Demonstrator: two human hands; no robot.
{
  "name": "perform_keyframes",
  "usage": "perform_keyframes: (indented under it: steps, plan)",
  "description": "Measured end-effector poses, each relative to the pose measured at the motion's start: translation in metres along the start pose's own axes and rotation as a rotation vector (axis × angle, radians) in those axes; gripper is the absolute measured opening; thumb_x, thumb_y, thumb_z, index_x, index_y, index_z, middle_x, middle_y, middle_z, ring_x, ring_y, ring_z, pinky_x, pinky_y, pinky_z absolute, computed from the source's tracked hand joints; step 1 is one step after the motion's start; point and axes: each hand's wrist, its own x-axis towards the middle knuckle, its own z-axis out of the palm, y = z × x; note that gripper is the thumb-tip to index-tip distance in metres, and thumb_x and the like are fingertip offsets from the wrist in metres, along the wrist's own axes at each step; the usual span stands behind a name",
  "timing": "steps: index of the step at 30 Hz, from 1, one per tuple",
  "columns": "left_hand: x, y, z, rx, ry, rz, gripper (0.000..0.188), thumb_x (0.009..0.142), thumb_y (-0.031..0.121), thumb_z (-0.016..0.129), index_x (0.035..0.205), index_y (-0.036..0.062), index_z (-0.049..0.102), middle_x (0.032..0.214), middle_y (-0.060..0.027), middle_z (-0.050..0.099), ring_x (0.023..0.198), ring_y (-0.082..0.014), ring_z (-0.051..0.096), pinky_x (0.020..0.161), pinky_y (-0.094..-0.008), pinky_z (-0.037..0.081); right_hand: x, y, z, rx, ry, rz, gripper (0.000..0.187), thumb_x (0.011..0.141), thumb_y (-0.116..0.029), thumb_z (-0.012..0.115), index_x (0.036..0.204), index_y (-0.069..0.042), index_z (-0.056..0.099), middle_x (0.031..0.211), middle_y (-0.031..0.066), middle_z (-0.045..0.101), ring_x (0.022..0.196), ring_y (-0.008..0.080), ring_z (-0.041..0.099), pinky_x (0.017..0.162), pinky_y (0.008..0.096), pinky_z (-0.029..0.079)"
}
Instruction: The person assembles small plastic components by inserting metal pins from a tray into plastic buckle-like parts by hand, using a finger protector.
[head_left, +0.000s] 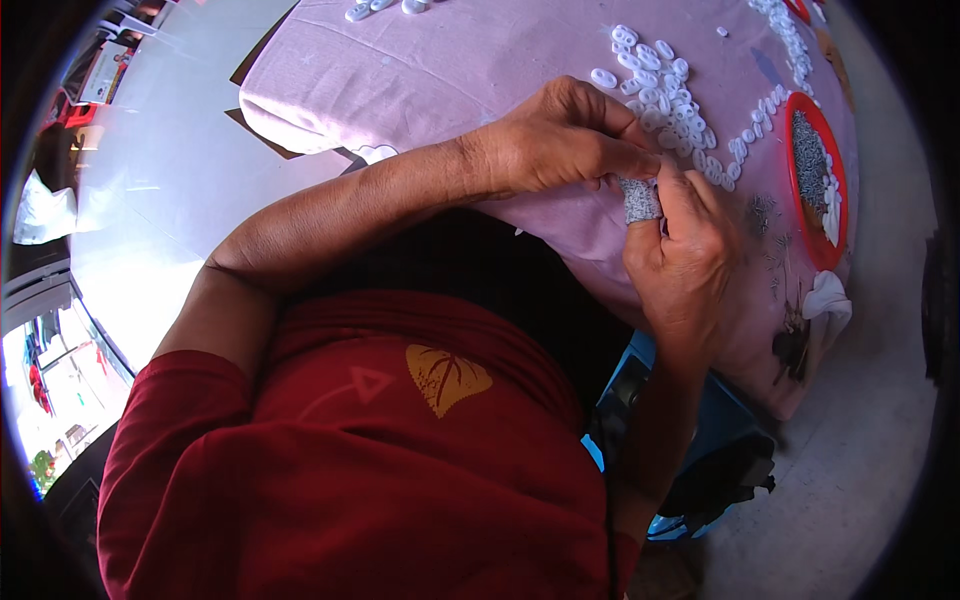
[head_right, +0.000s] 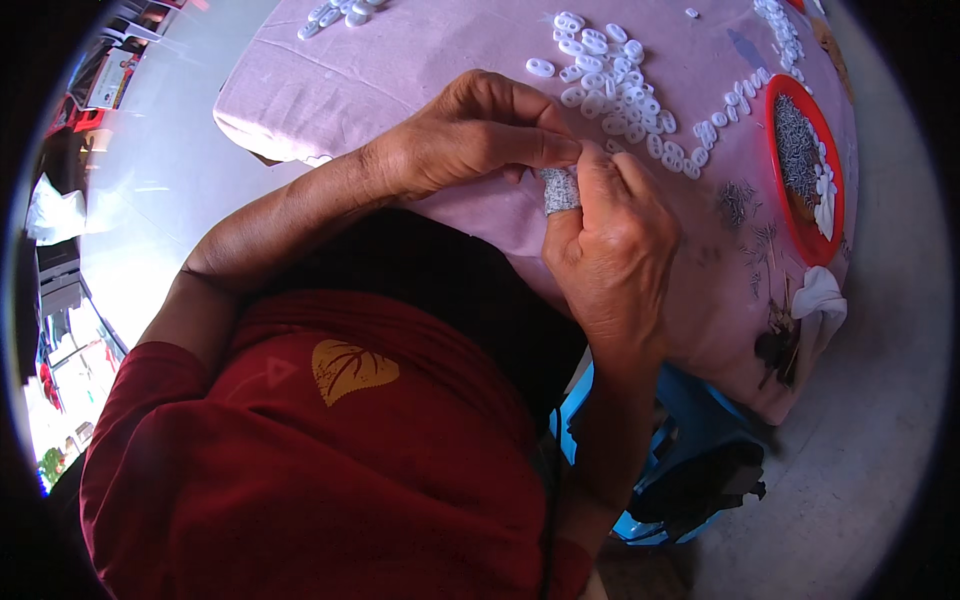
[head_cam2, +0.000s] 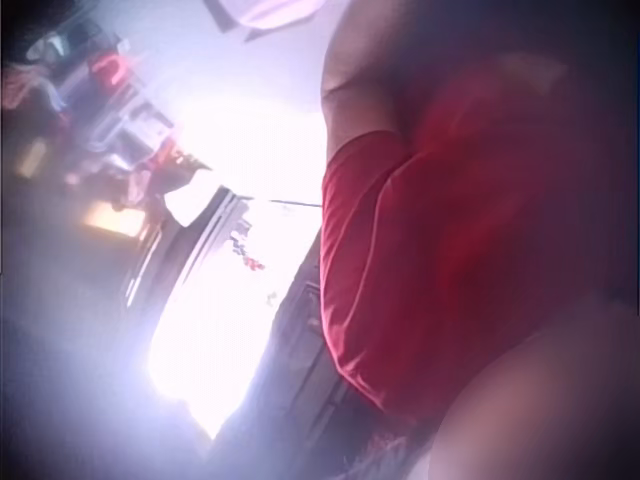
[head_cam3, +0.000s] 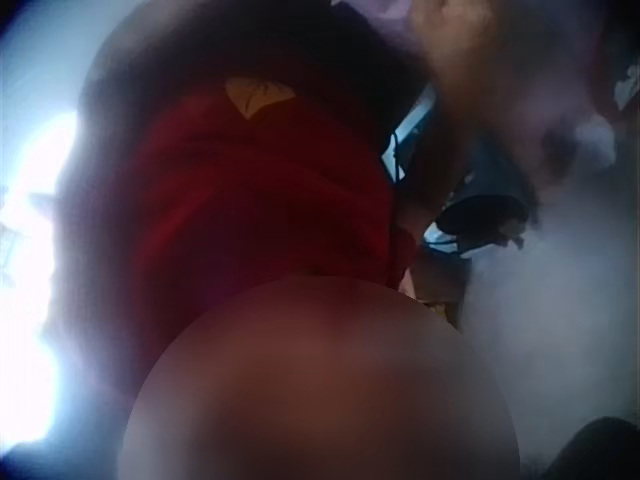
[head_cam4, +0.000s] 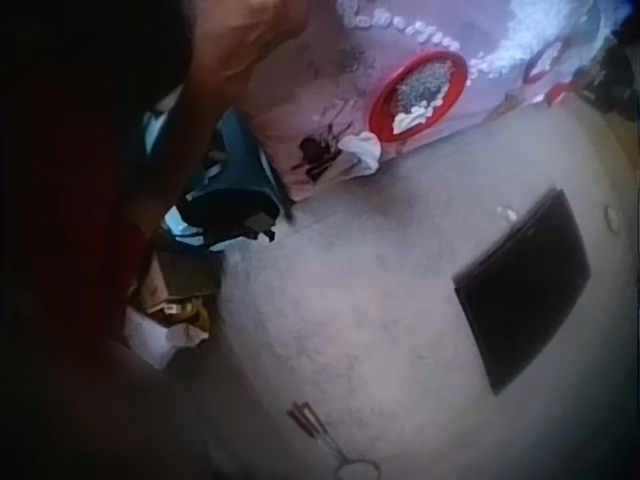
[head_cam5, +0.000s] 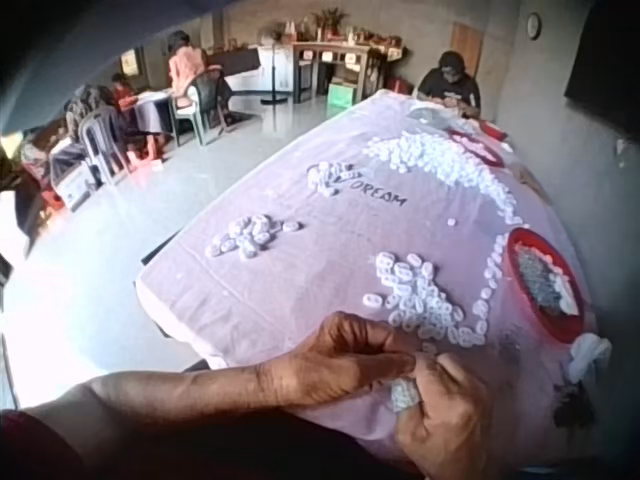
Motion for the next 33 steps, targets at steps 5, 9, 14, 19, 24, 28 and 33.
perform_keyframes:
  steps: [5, 9, 14, 19, 24, 28, 33]
  plan:
    - [0.0, 0.0, -0.004, -0.039, 0.037, -0.023, 0.014, 0.091, 0.016, 0.066, 0.095, 0.0043, 0.072, 0.082, -0.0014, 0.069, 0.069, -0.0031, 0.058, 0.059, -0.0185, 0.047, 0.001, 0.007, 0.005, 0.127, 0.078, 0.022, 0.034, 0.08, -0.011, 0.067, 0.113, 0.0, 0.064, 0.082, 0.0146, 0.06, 0.07, 0.0301, 0.062, 0.061, 0.0397, 0.05]
    - [-0.005, 0.019, -0.019, -0.112, 0.121, -0.212, 0.016, 0.092, 0.017, 0.065, 0.098, 0.0026, 0.07, 0.086, -0.0054, 0.072, 0.067, -0.0039, 0.061, 0.057, -0.0175, 0.044, -0.023, 0.029, 0.016, 0.287, 0.193, 0.253, 0.026, 0.083, -0.013, 0.07, 0.106, 0.0, 0.069, 0.075, 0.0087, 0.062, 0.064, 0.0178, 0.059, 0.055, 0.0304, 0.045]
    - [-0.021, 0.031, -0.046, -0.158, 0.243, -0.261, 0.018, 0.092, 0.021, 0.066, 0.097, 0.0036, 0.07, 0.083, -0.0058, 0.072, 0.061, -0.0032, 0.058, 0.052, -0.0166, 0.041, -0.026, 0.044, 0.021, 0.313, 0.281, 0.28, 0.015, 0.085, -0.011, 0.069, 0.09, 0.004, 0.069, 0.062, 0.0083, 0.057, 0.054, 0.0121, 0.052, 0.052, 0.0273, 0.043]
    - [-0.033, 0.037, -0.079, -0.015, 0.395, -0.26, 0.022, 0.092, 0.026, 0.065, 0.094, 0.0051, 0.071, 0.081, -0.0032, 0.071, 0.056, -0.0029, 0.054, 0.049, -0.0178, 0.039, -0.028, 0.044, 0.022, 0.382, 0.294, 0.301, 0.015, 0.088, -0.008, 0.067, 0.089, 0.006, 0.067, 0.062, 0.0068, 0.058, 0.056, 0.0107, 0.053, 0.052, 0.0276, 0.043]
    - [-0.036, 0.039, -0.138, 0.376, 0.666, -0.003, 0.021, 0.091, 0.02, 0.063, 0.102, 0.0045, 0.073, 0.082, -0.0028, 0.071, 0.062, -0.0045, 0.054, 0.054, -0.0197, 0.041, -0.032, 0.045, 0.021, 0.393, 0.286, 0.305, 0.015, 0.088, -0.009, 0.066, 0.091, 0.006, 0.068, 0.064, 0.0065, 0.06, 0.057, 0.0108, 0.054, 0.052, 0.0272, 0.043]
    - [-0.05, 0.046, -0.171, 0.624, 0.71, 0.007, 0.028, 0.089, 0.02, 0.064, 0.109, 0.0019, 0.07, 0.089, -0.0063, 0.071, 0.074, -0.0105, 0.063, 0.067, -0.024, 0.05, -0.032, 0.046, 0.021, 0.409, 0.253, 0.311, 0.016, 0.088, -0.009, 0.065, 0.094, 0.006, 0.068, 0.067, 0.0063, 0.062, 0.059, 0.0112, 0.056, 0.053, 0.027, 0.044]
    - [-0.06, 0.036, -0.184, 0.659, 0.781, 0.06, 0.028, 0.091, 0.018, 0.063, 0.113, 0.002, 0.068, 0.094, -0.0068, 0.071, 0.079, -0.0119, 0.065, 0.069, -0.0247, 0.05, -0.032, 0.045, 0.021, 0.425, 0.239, 0.337, 0.016, 0.089, -0.008, 0.064, 0.095, 0.006, 0.069, 0.069, 0.0072, 0.064, 0.061, 0.0123, 0.057, 0.054, 0.0271, 0.044]
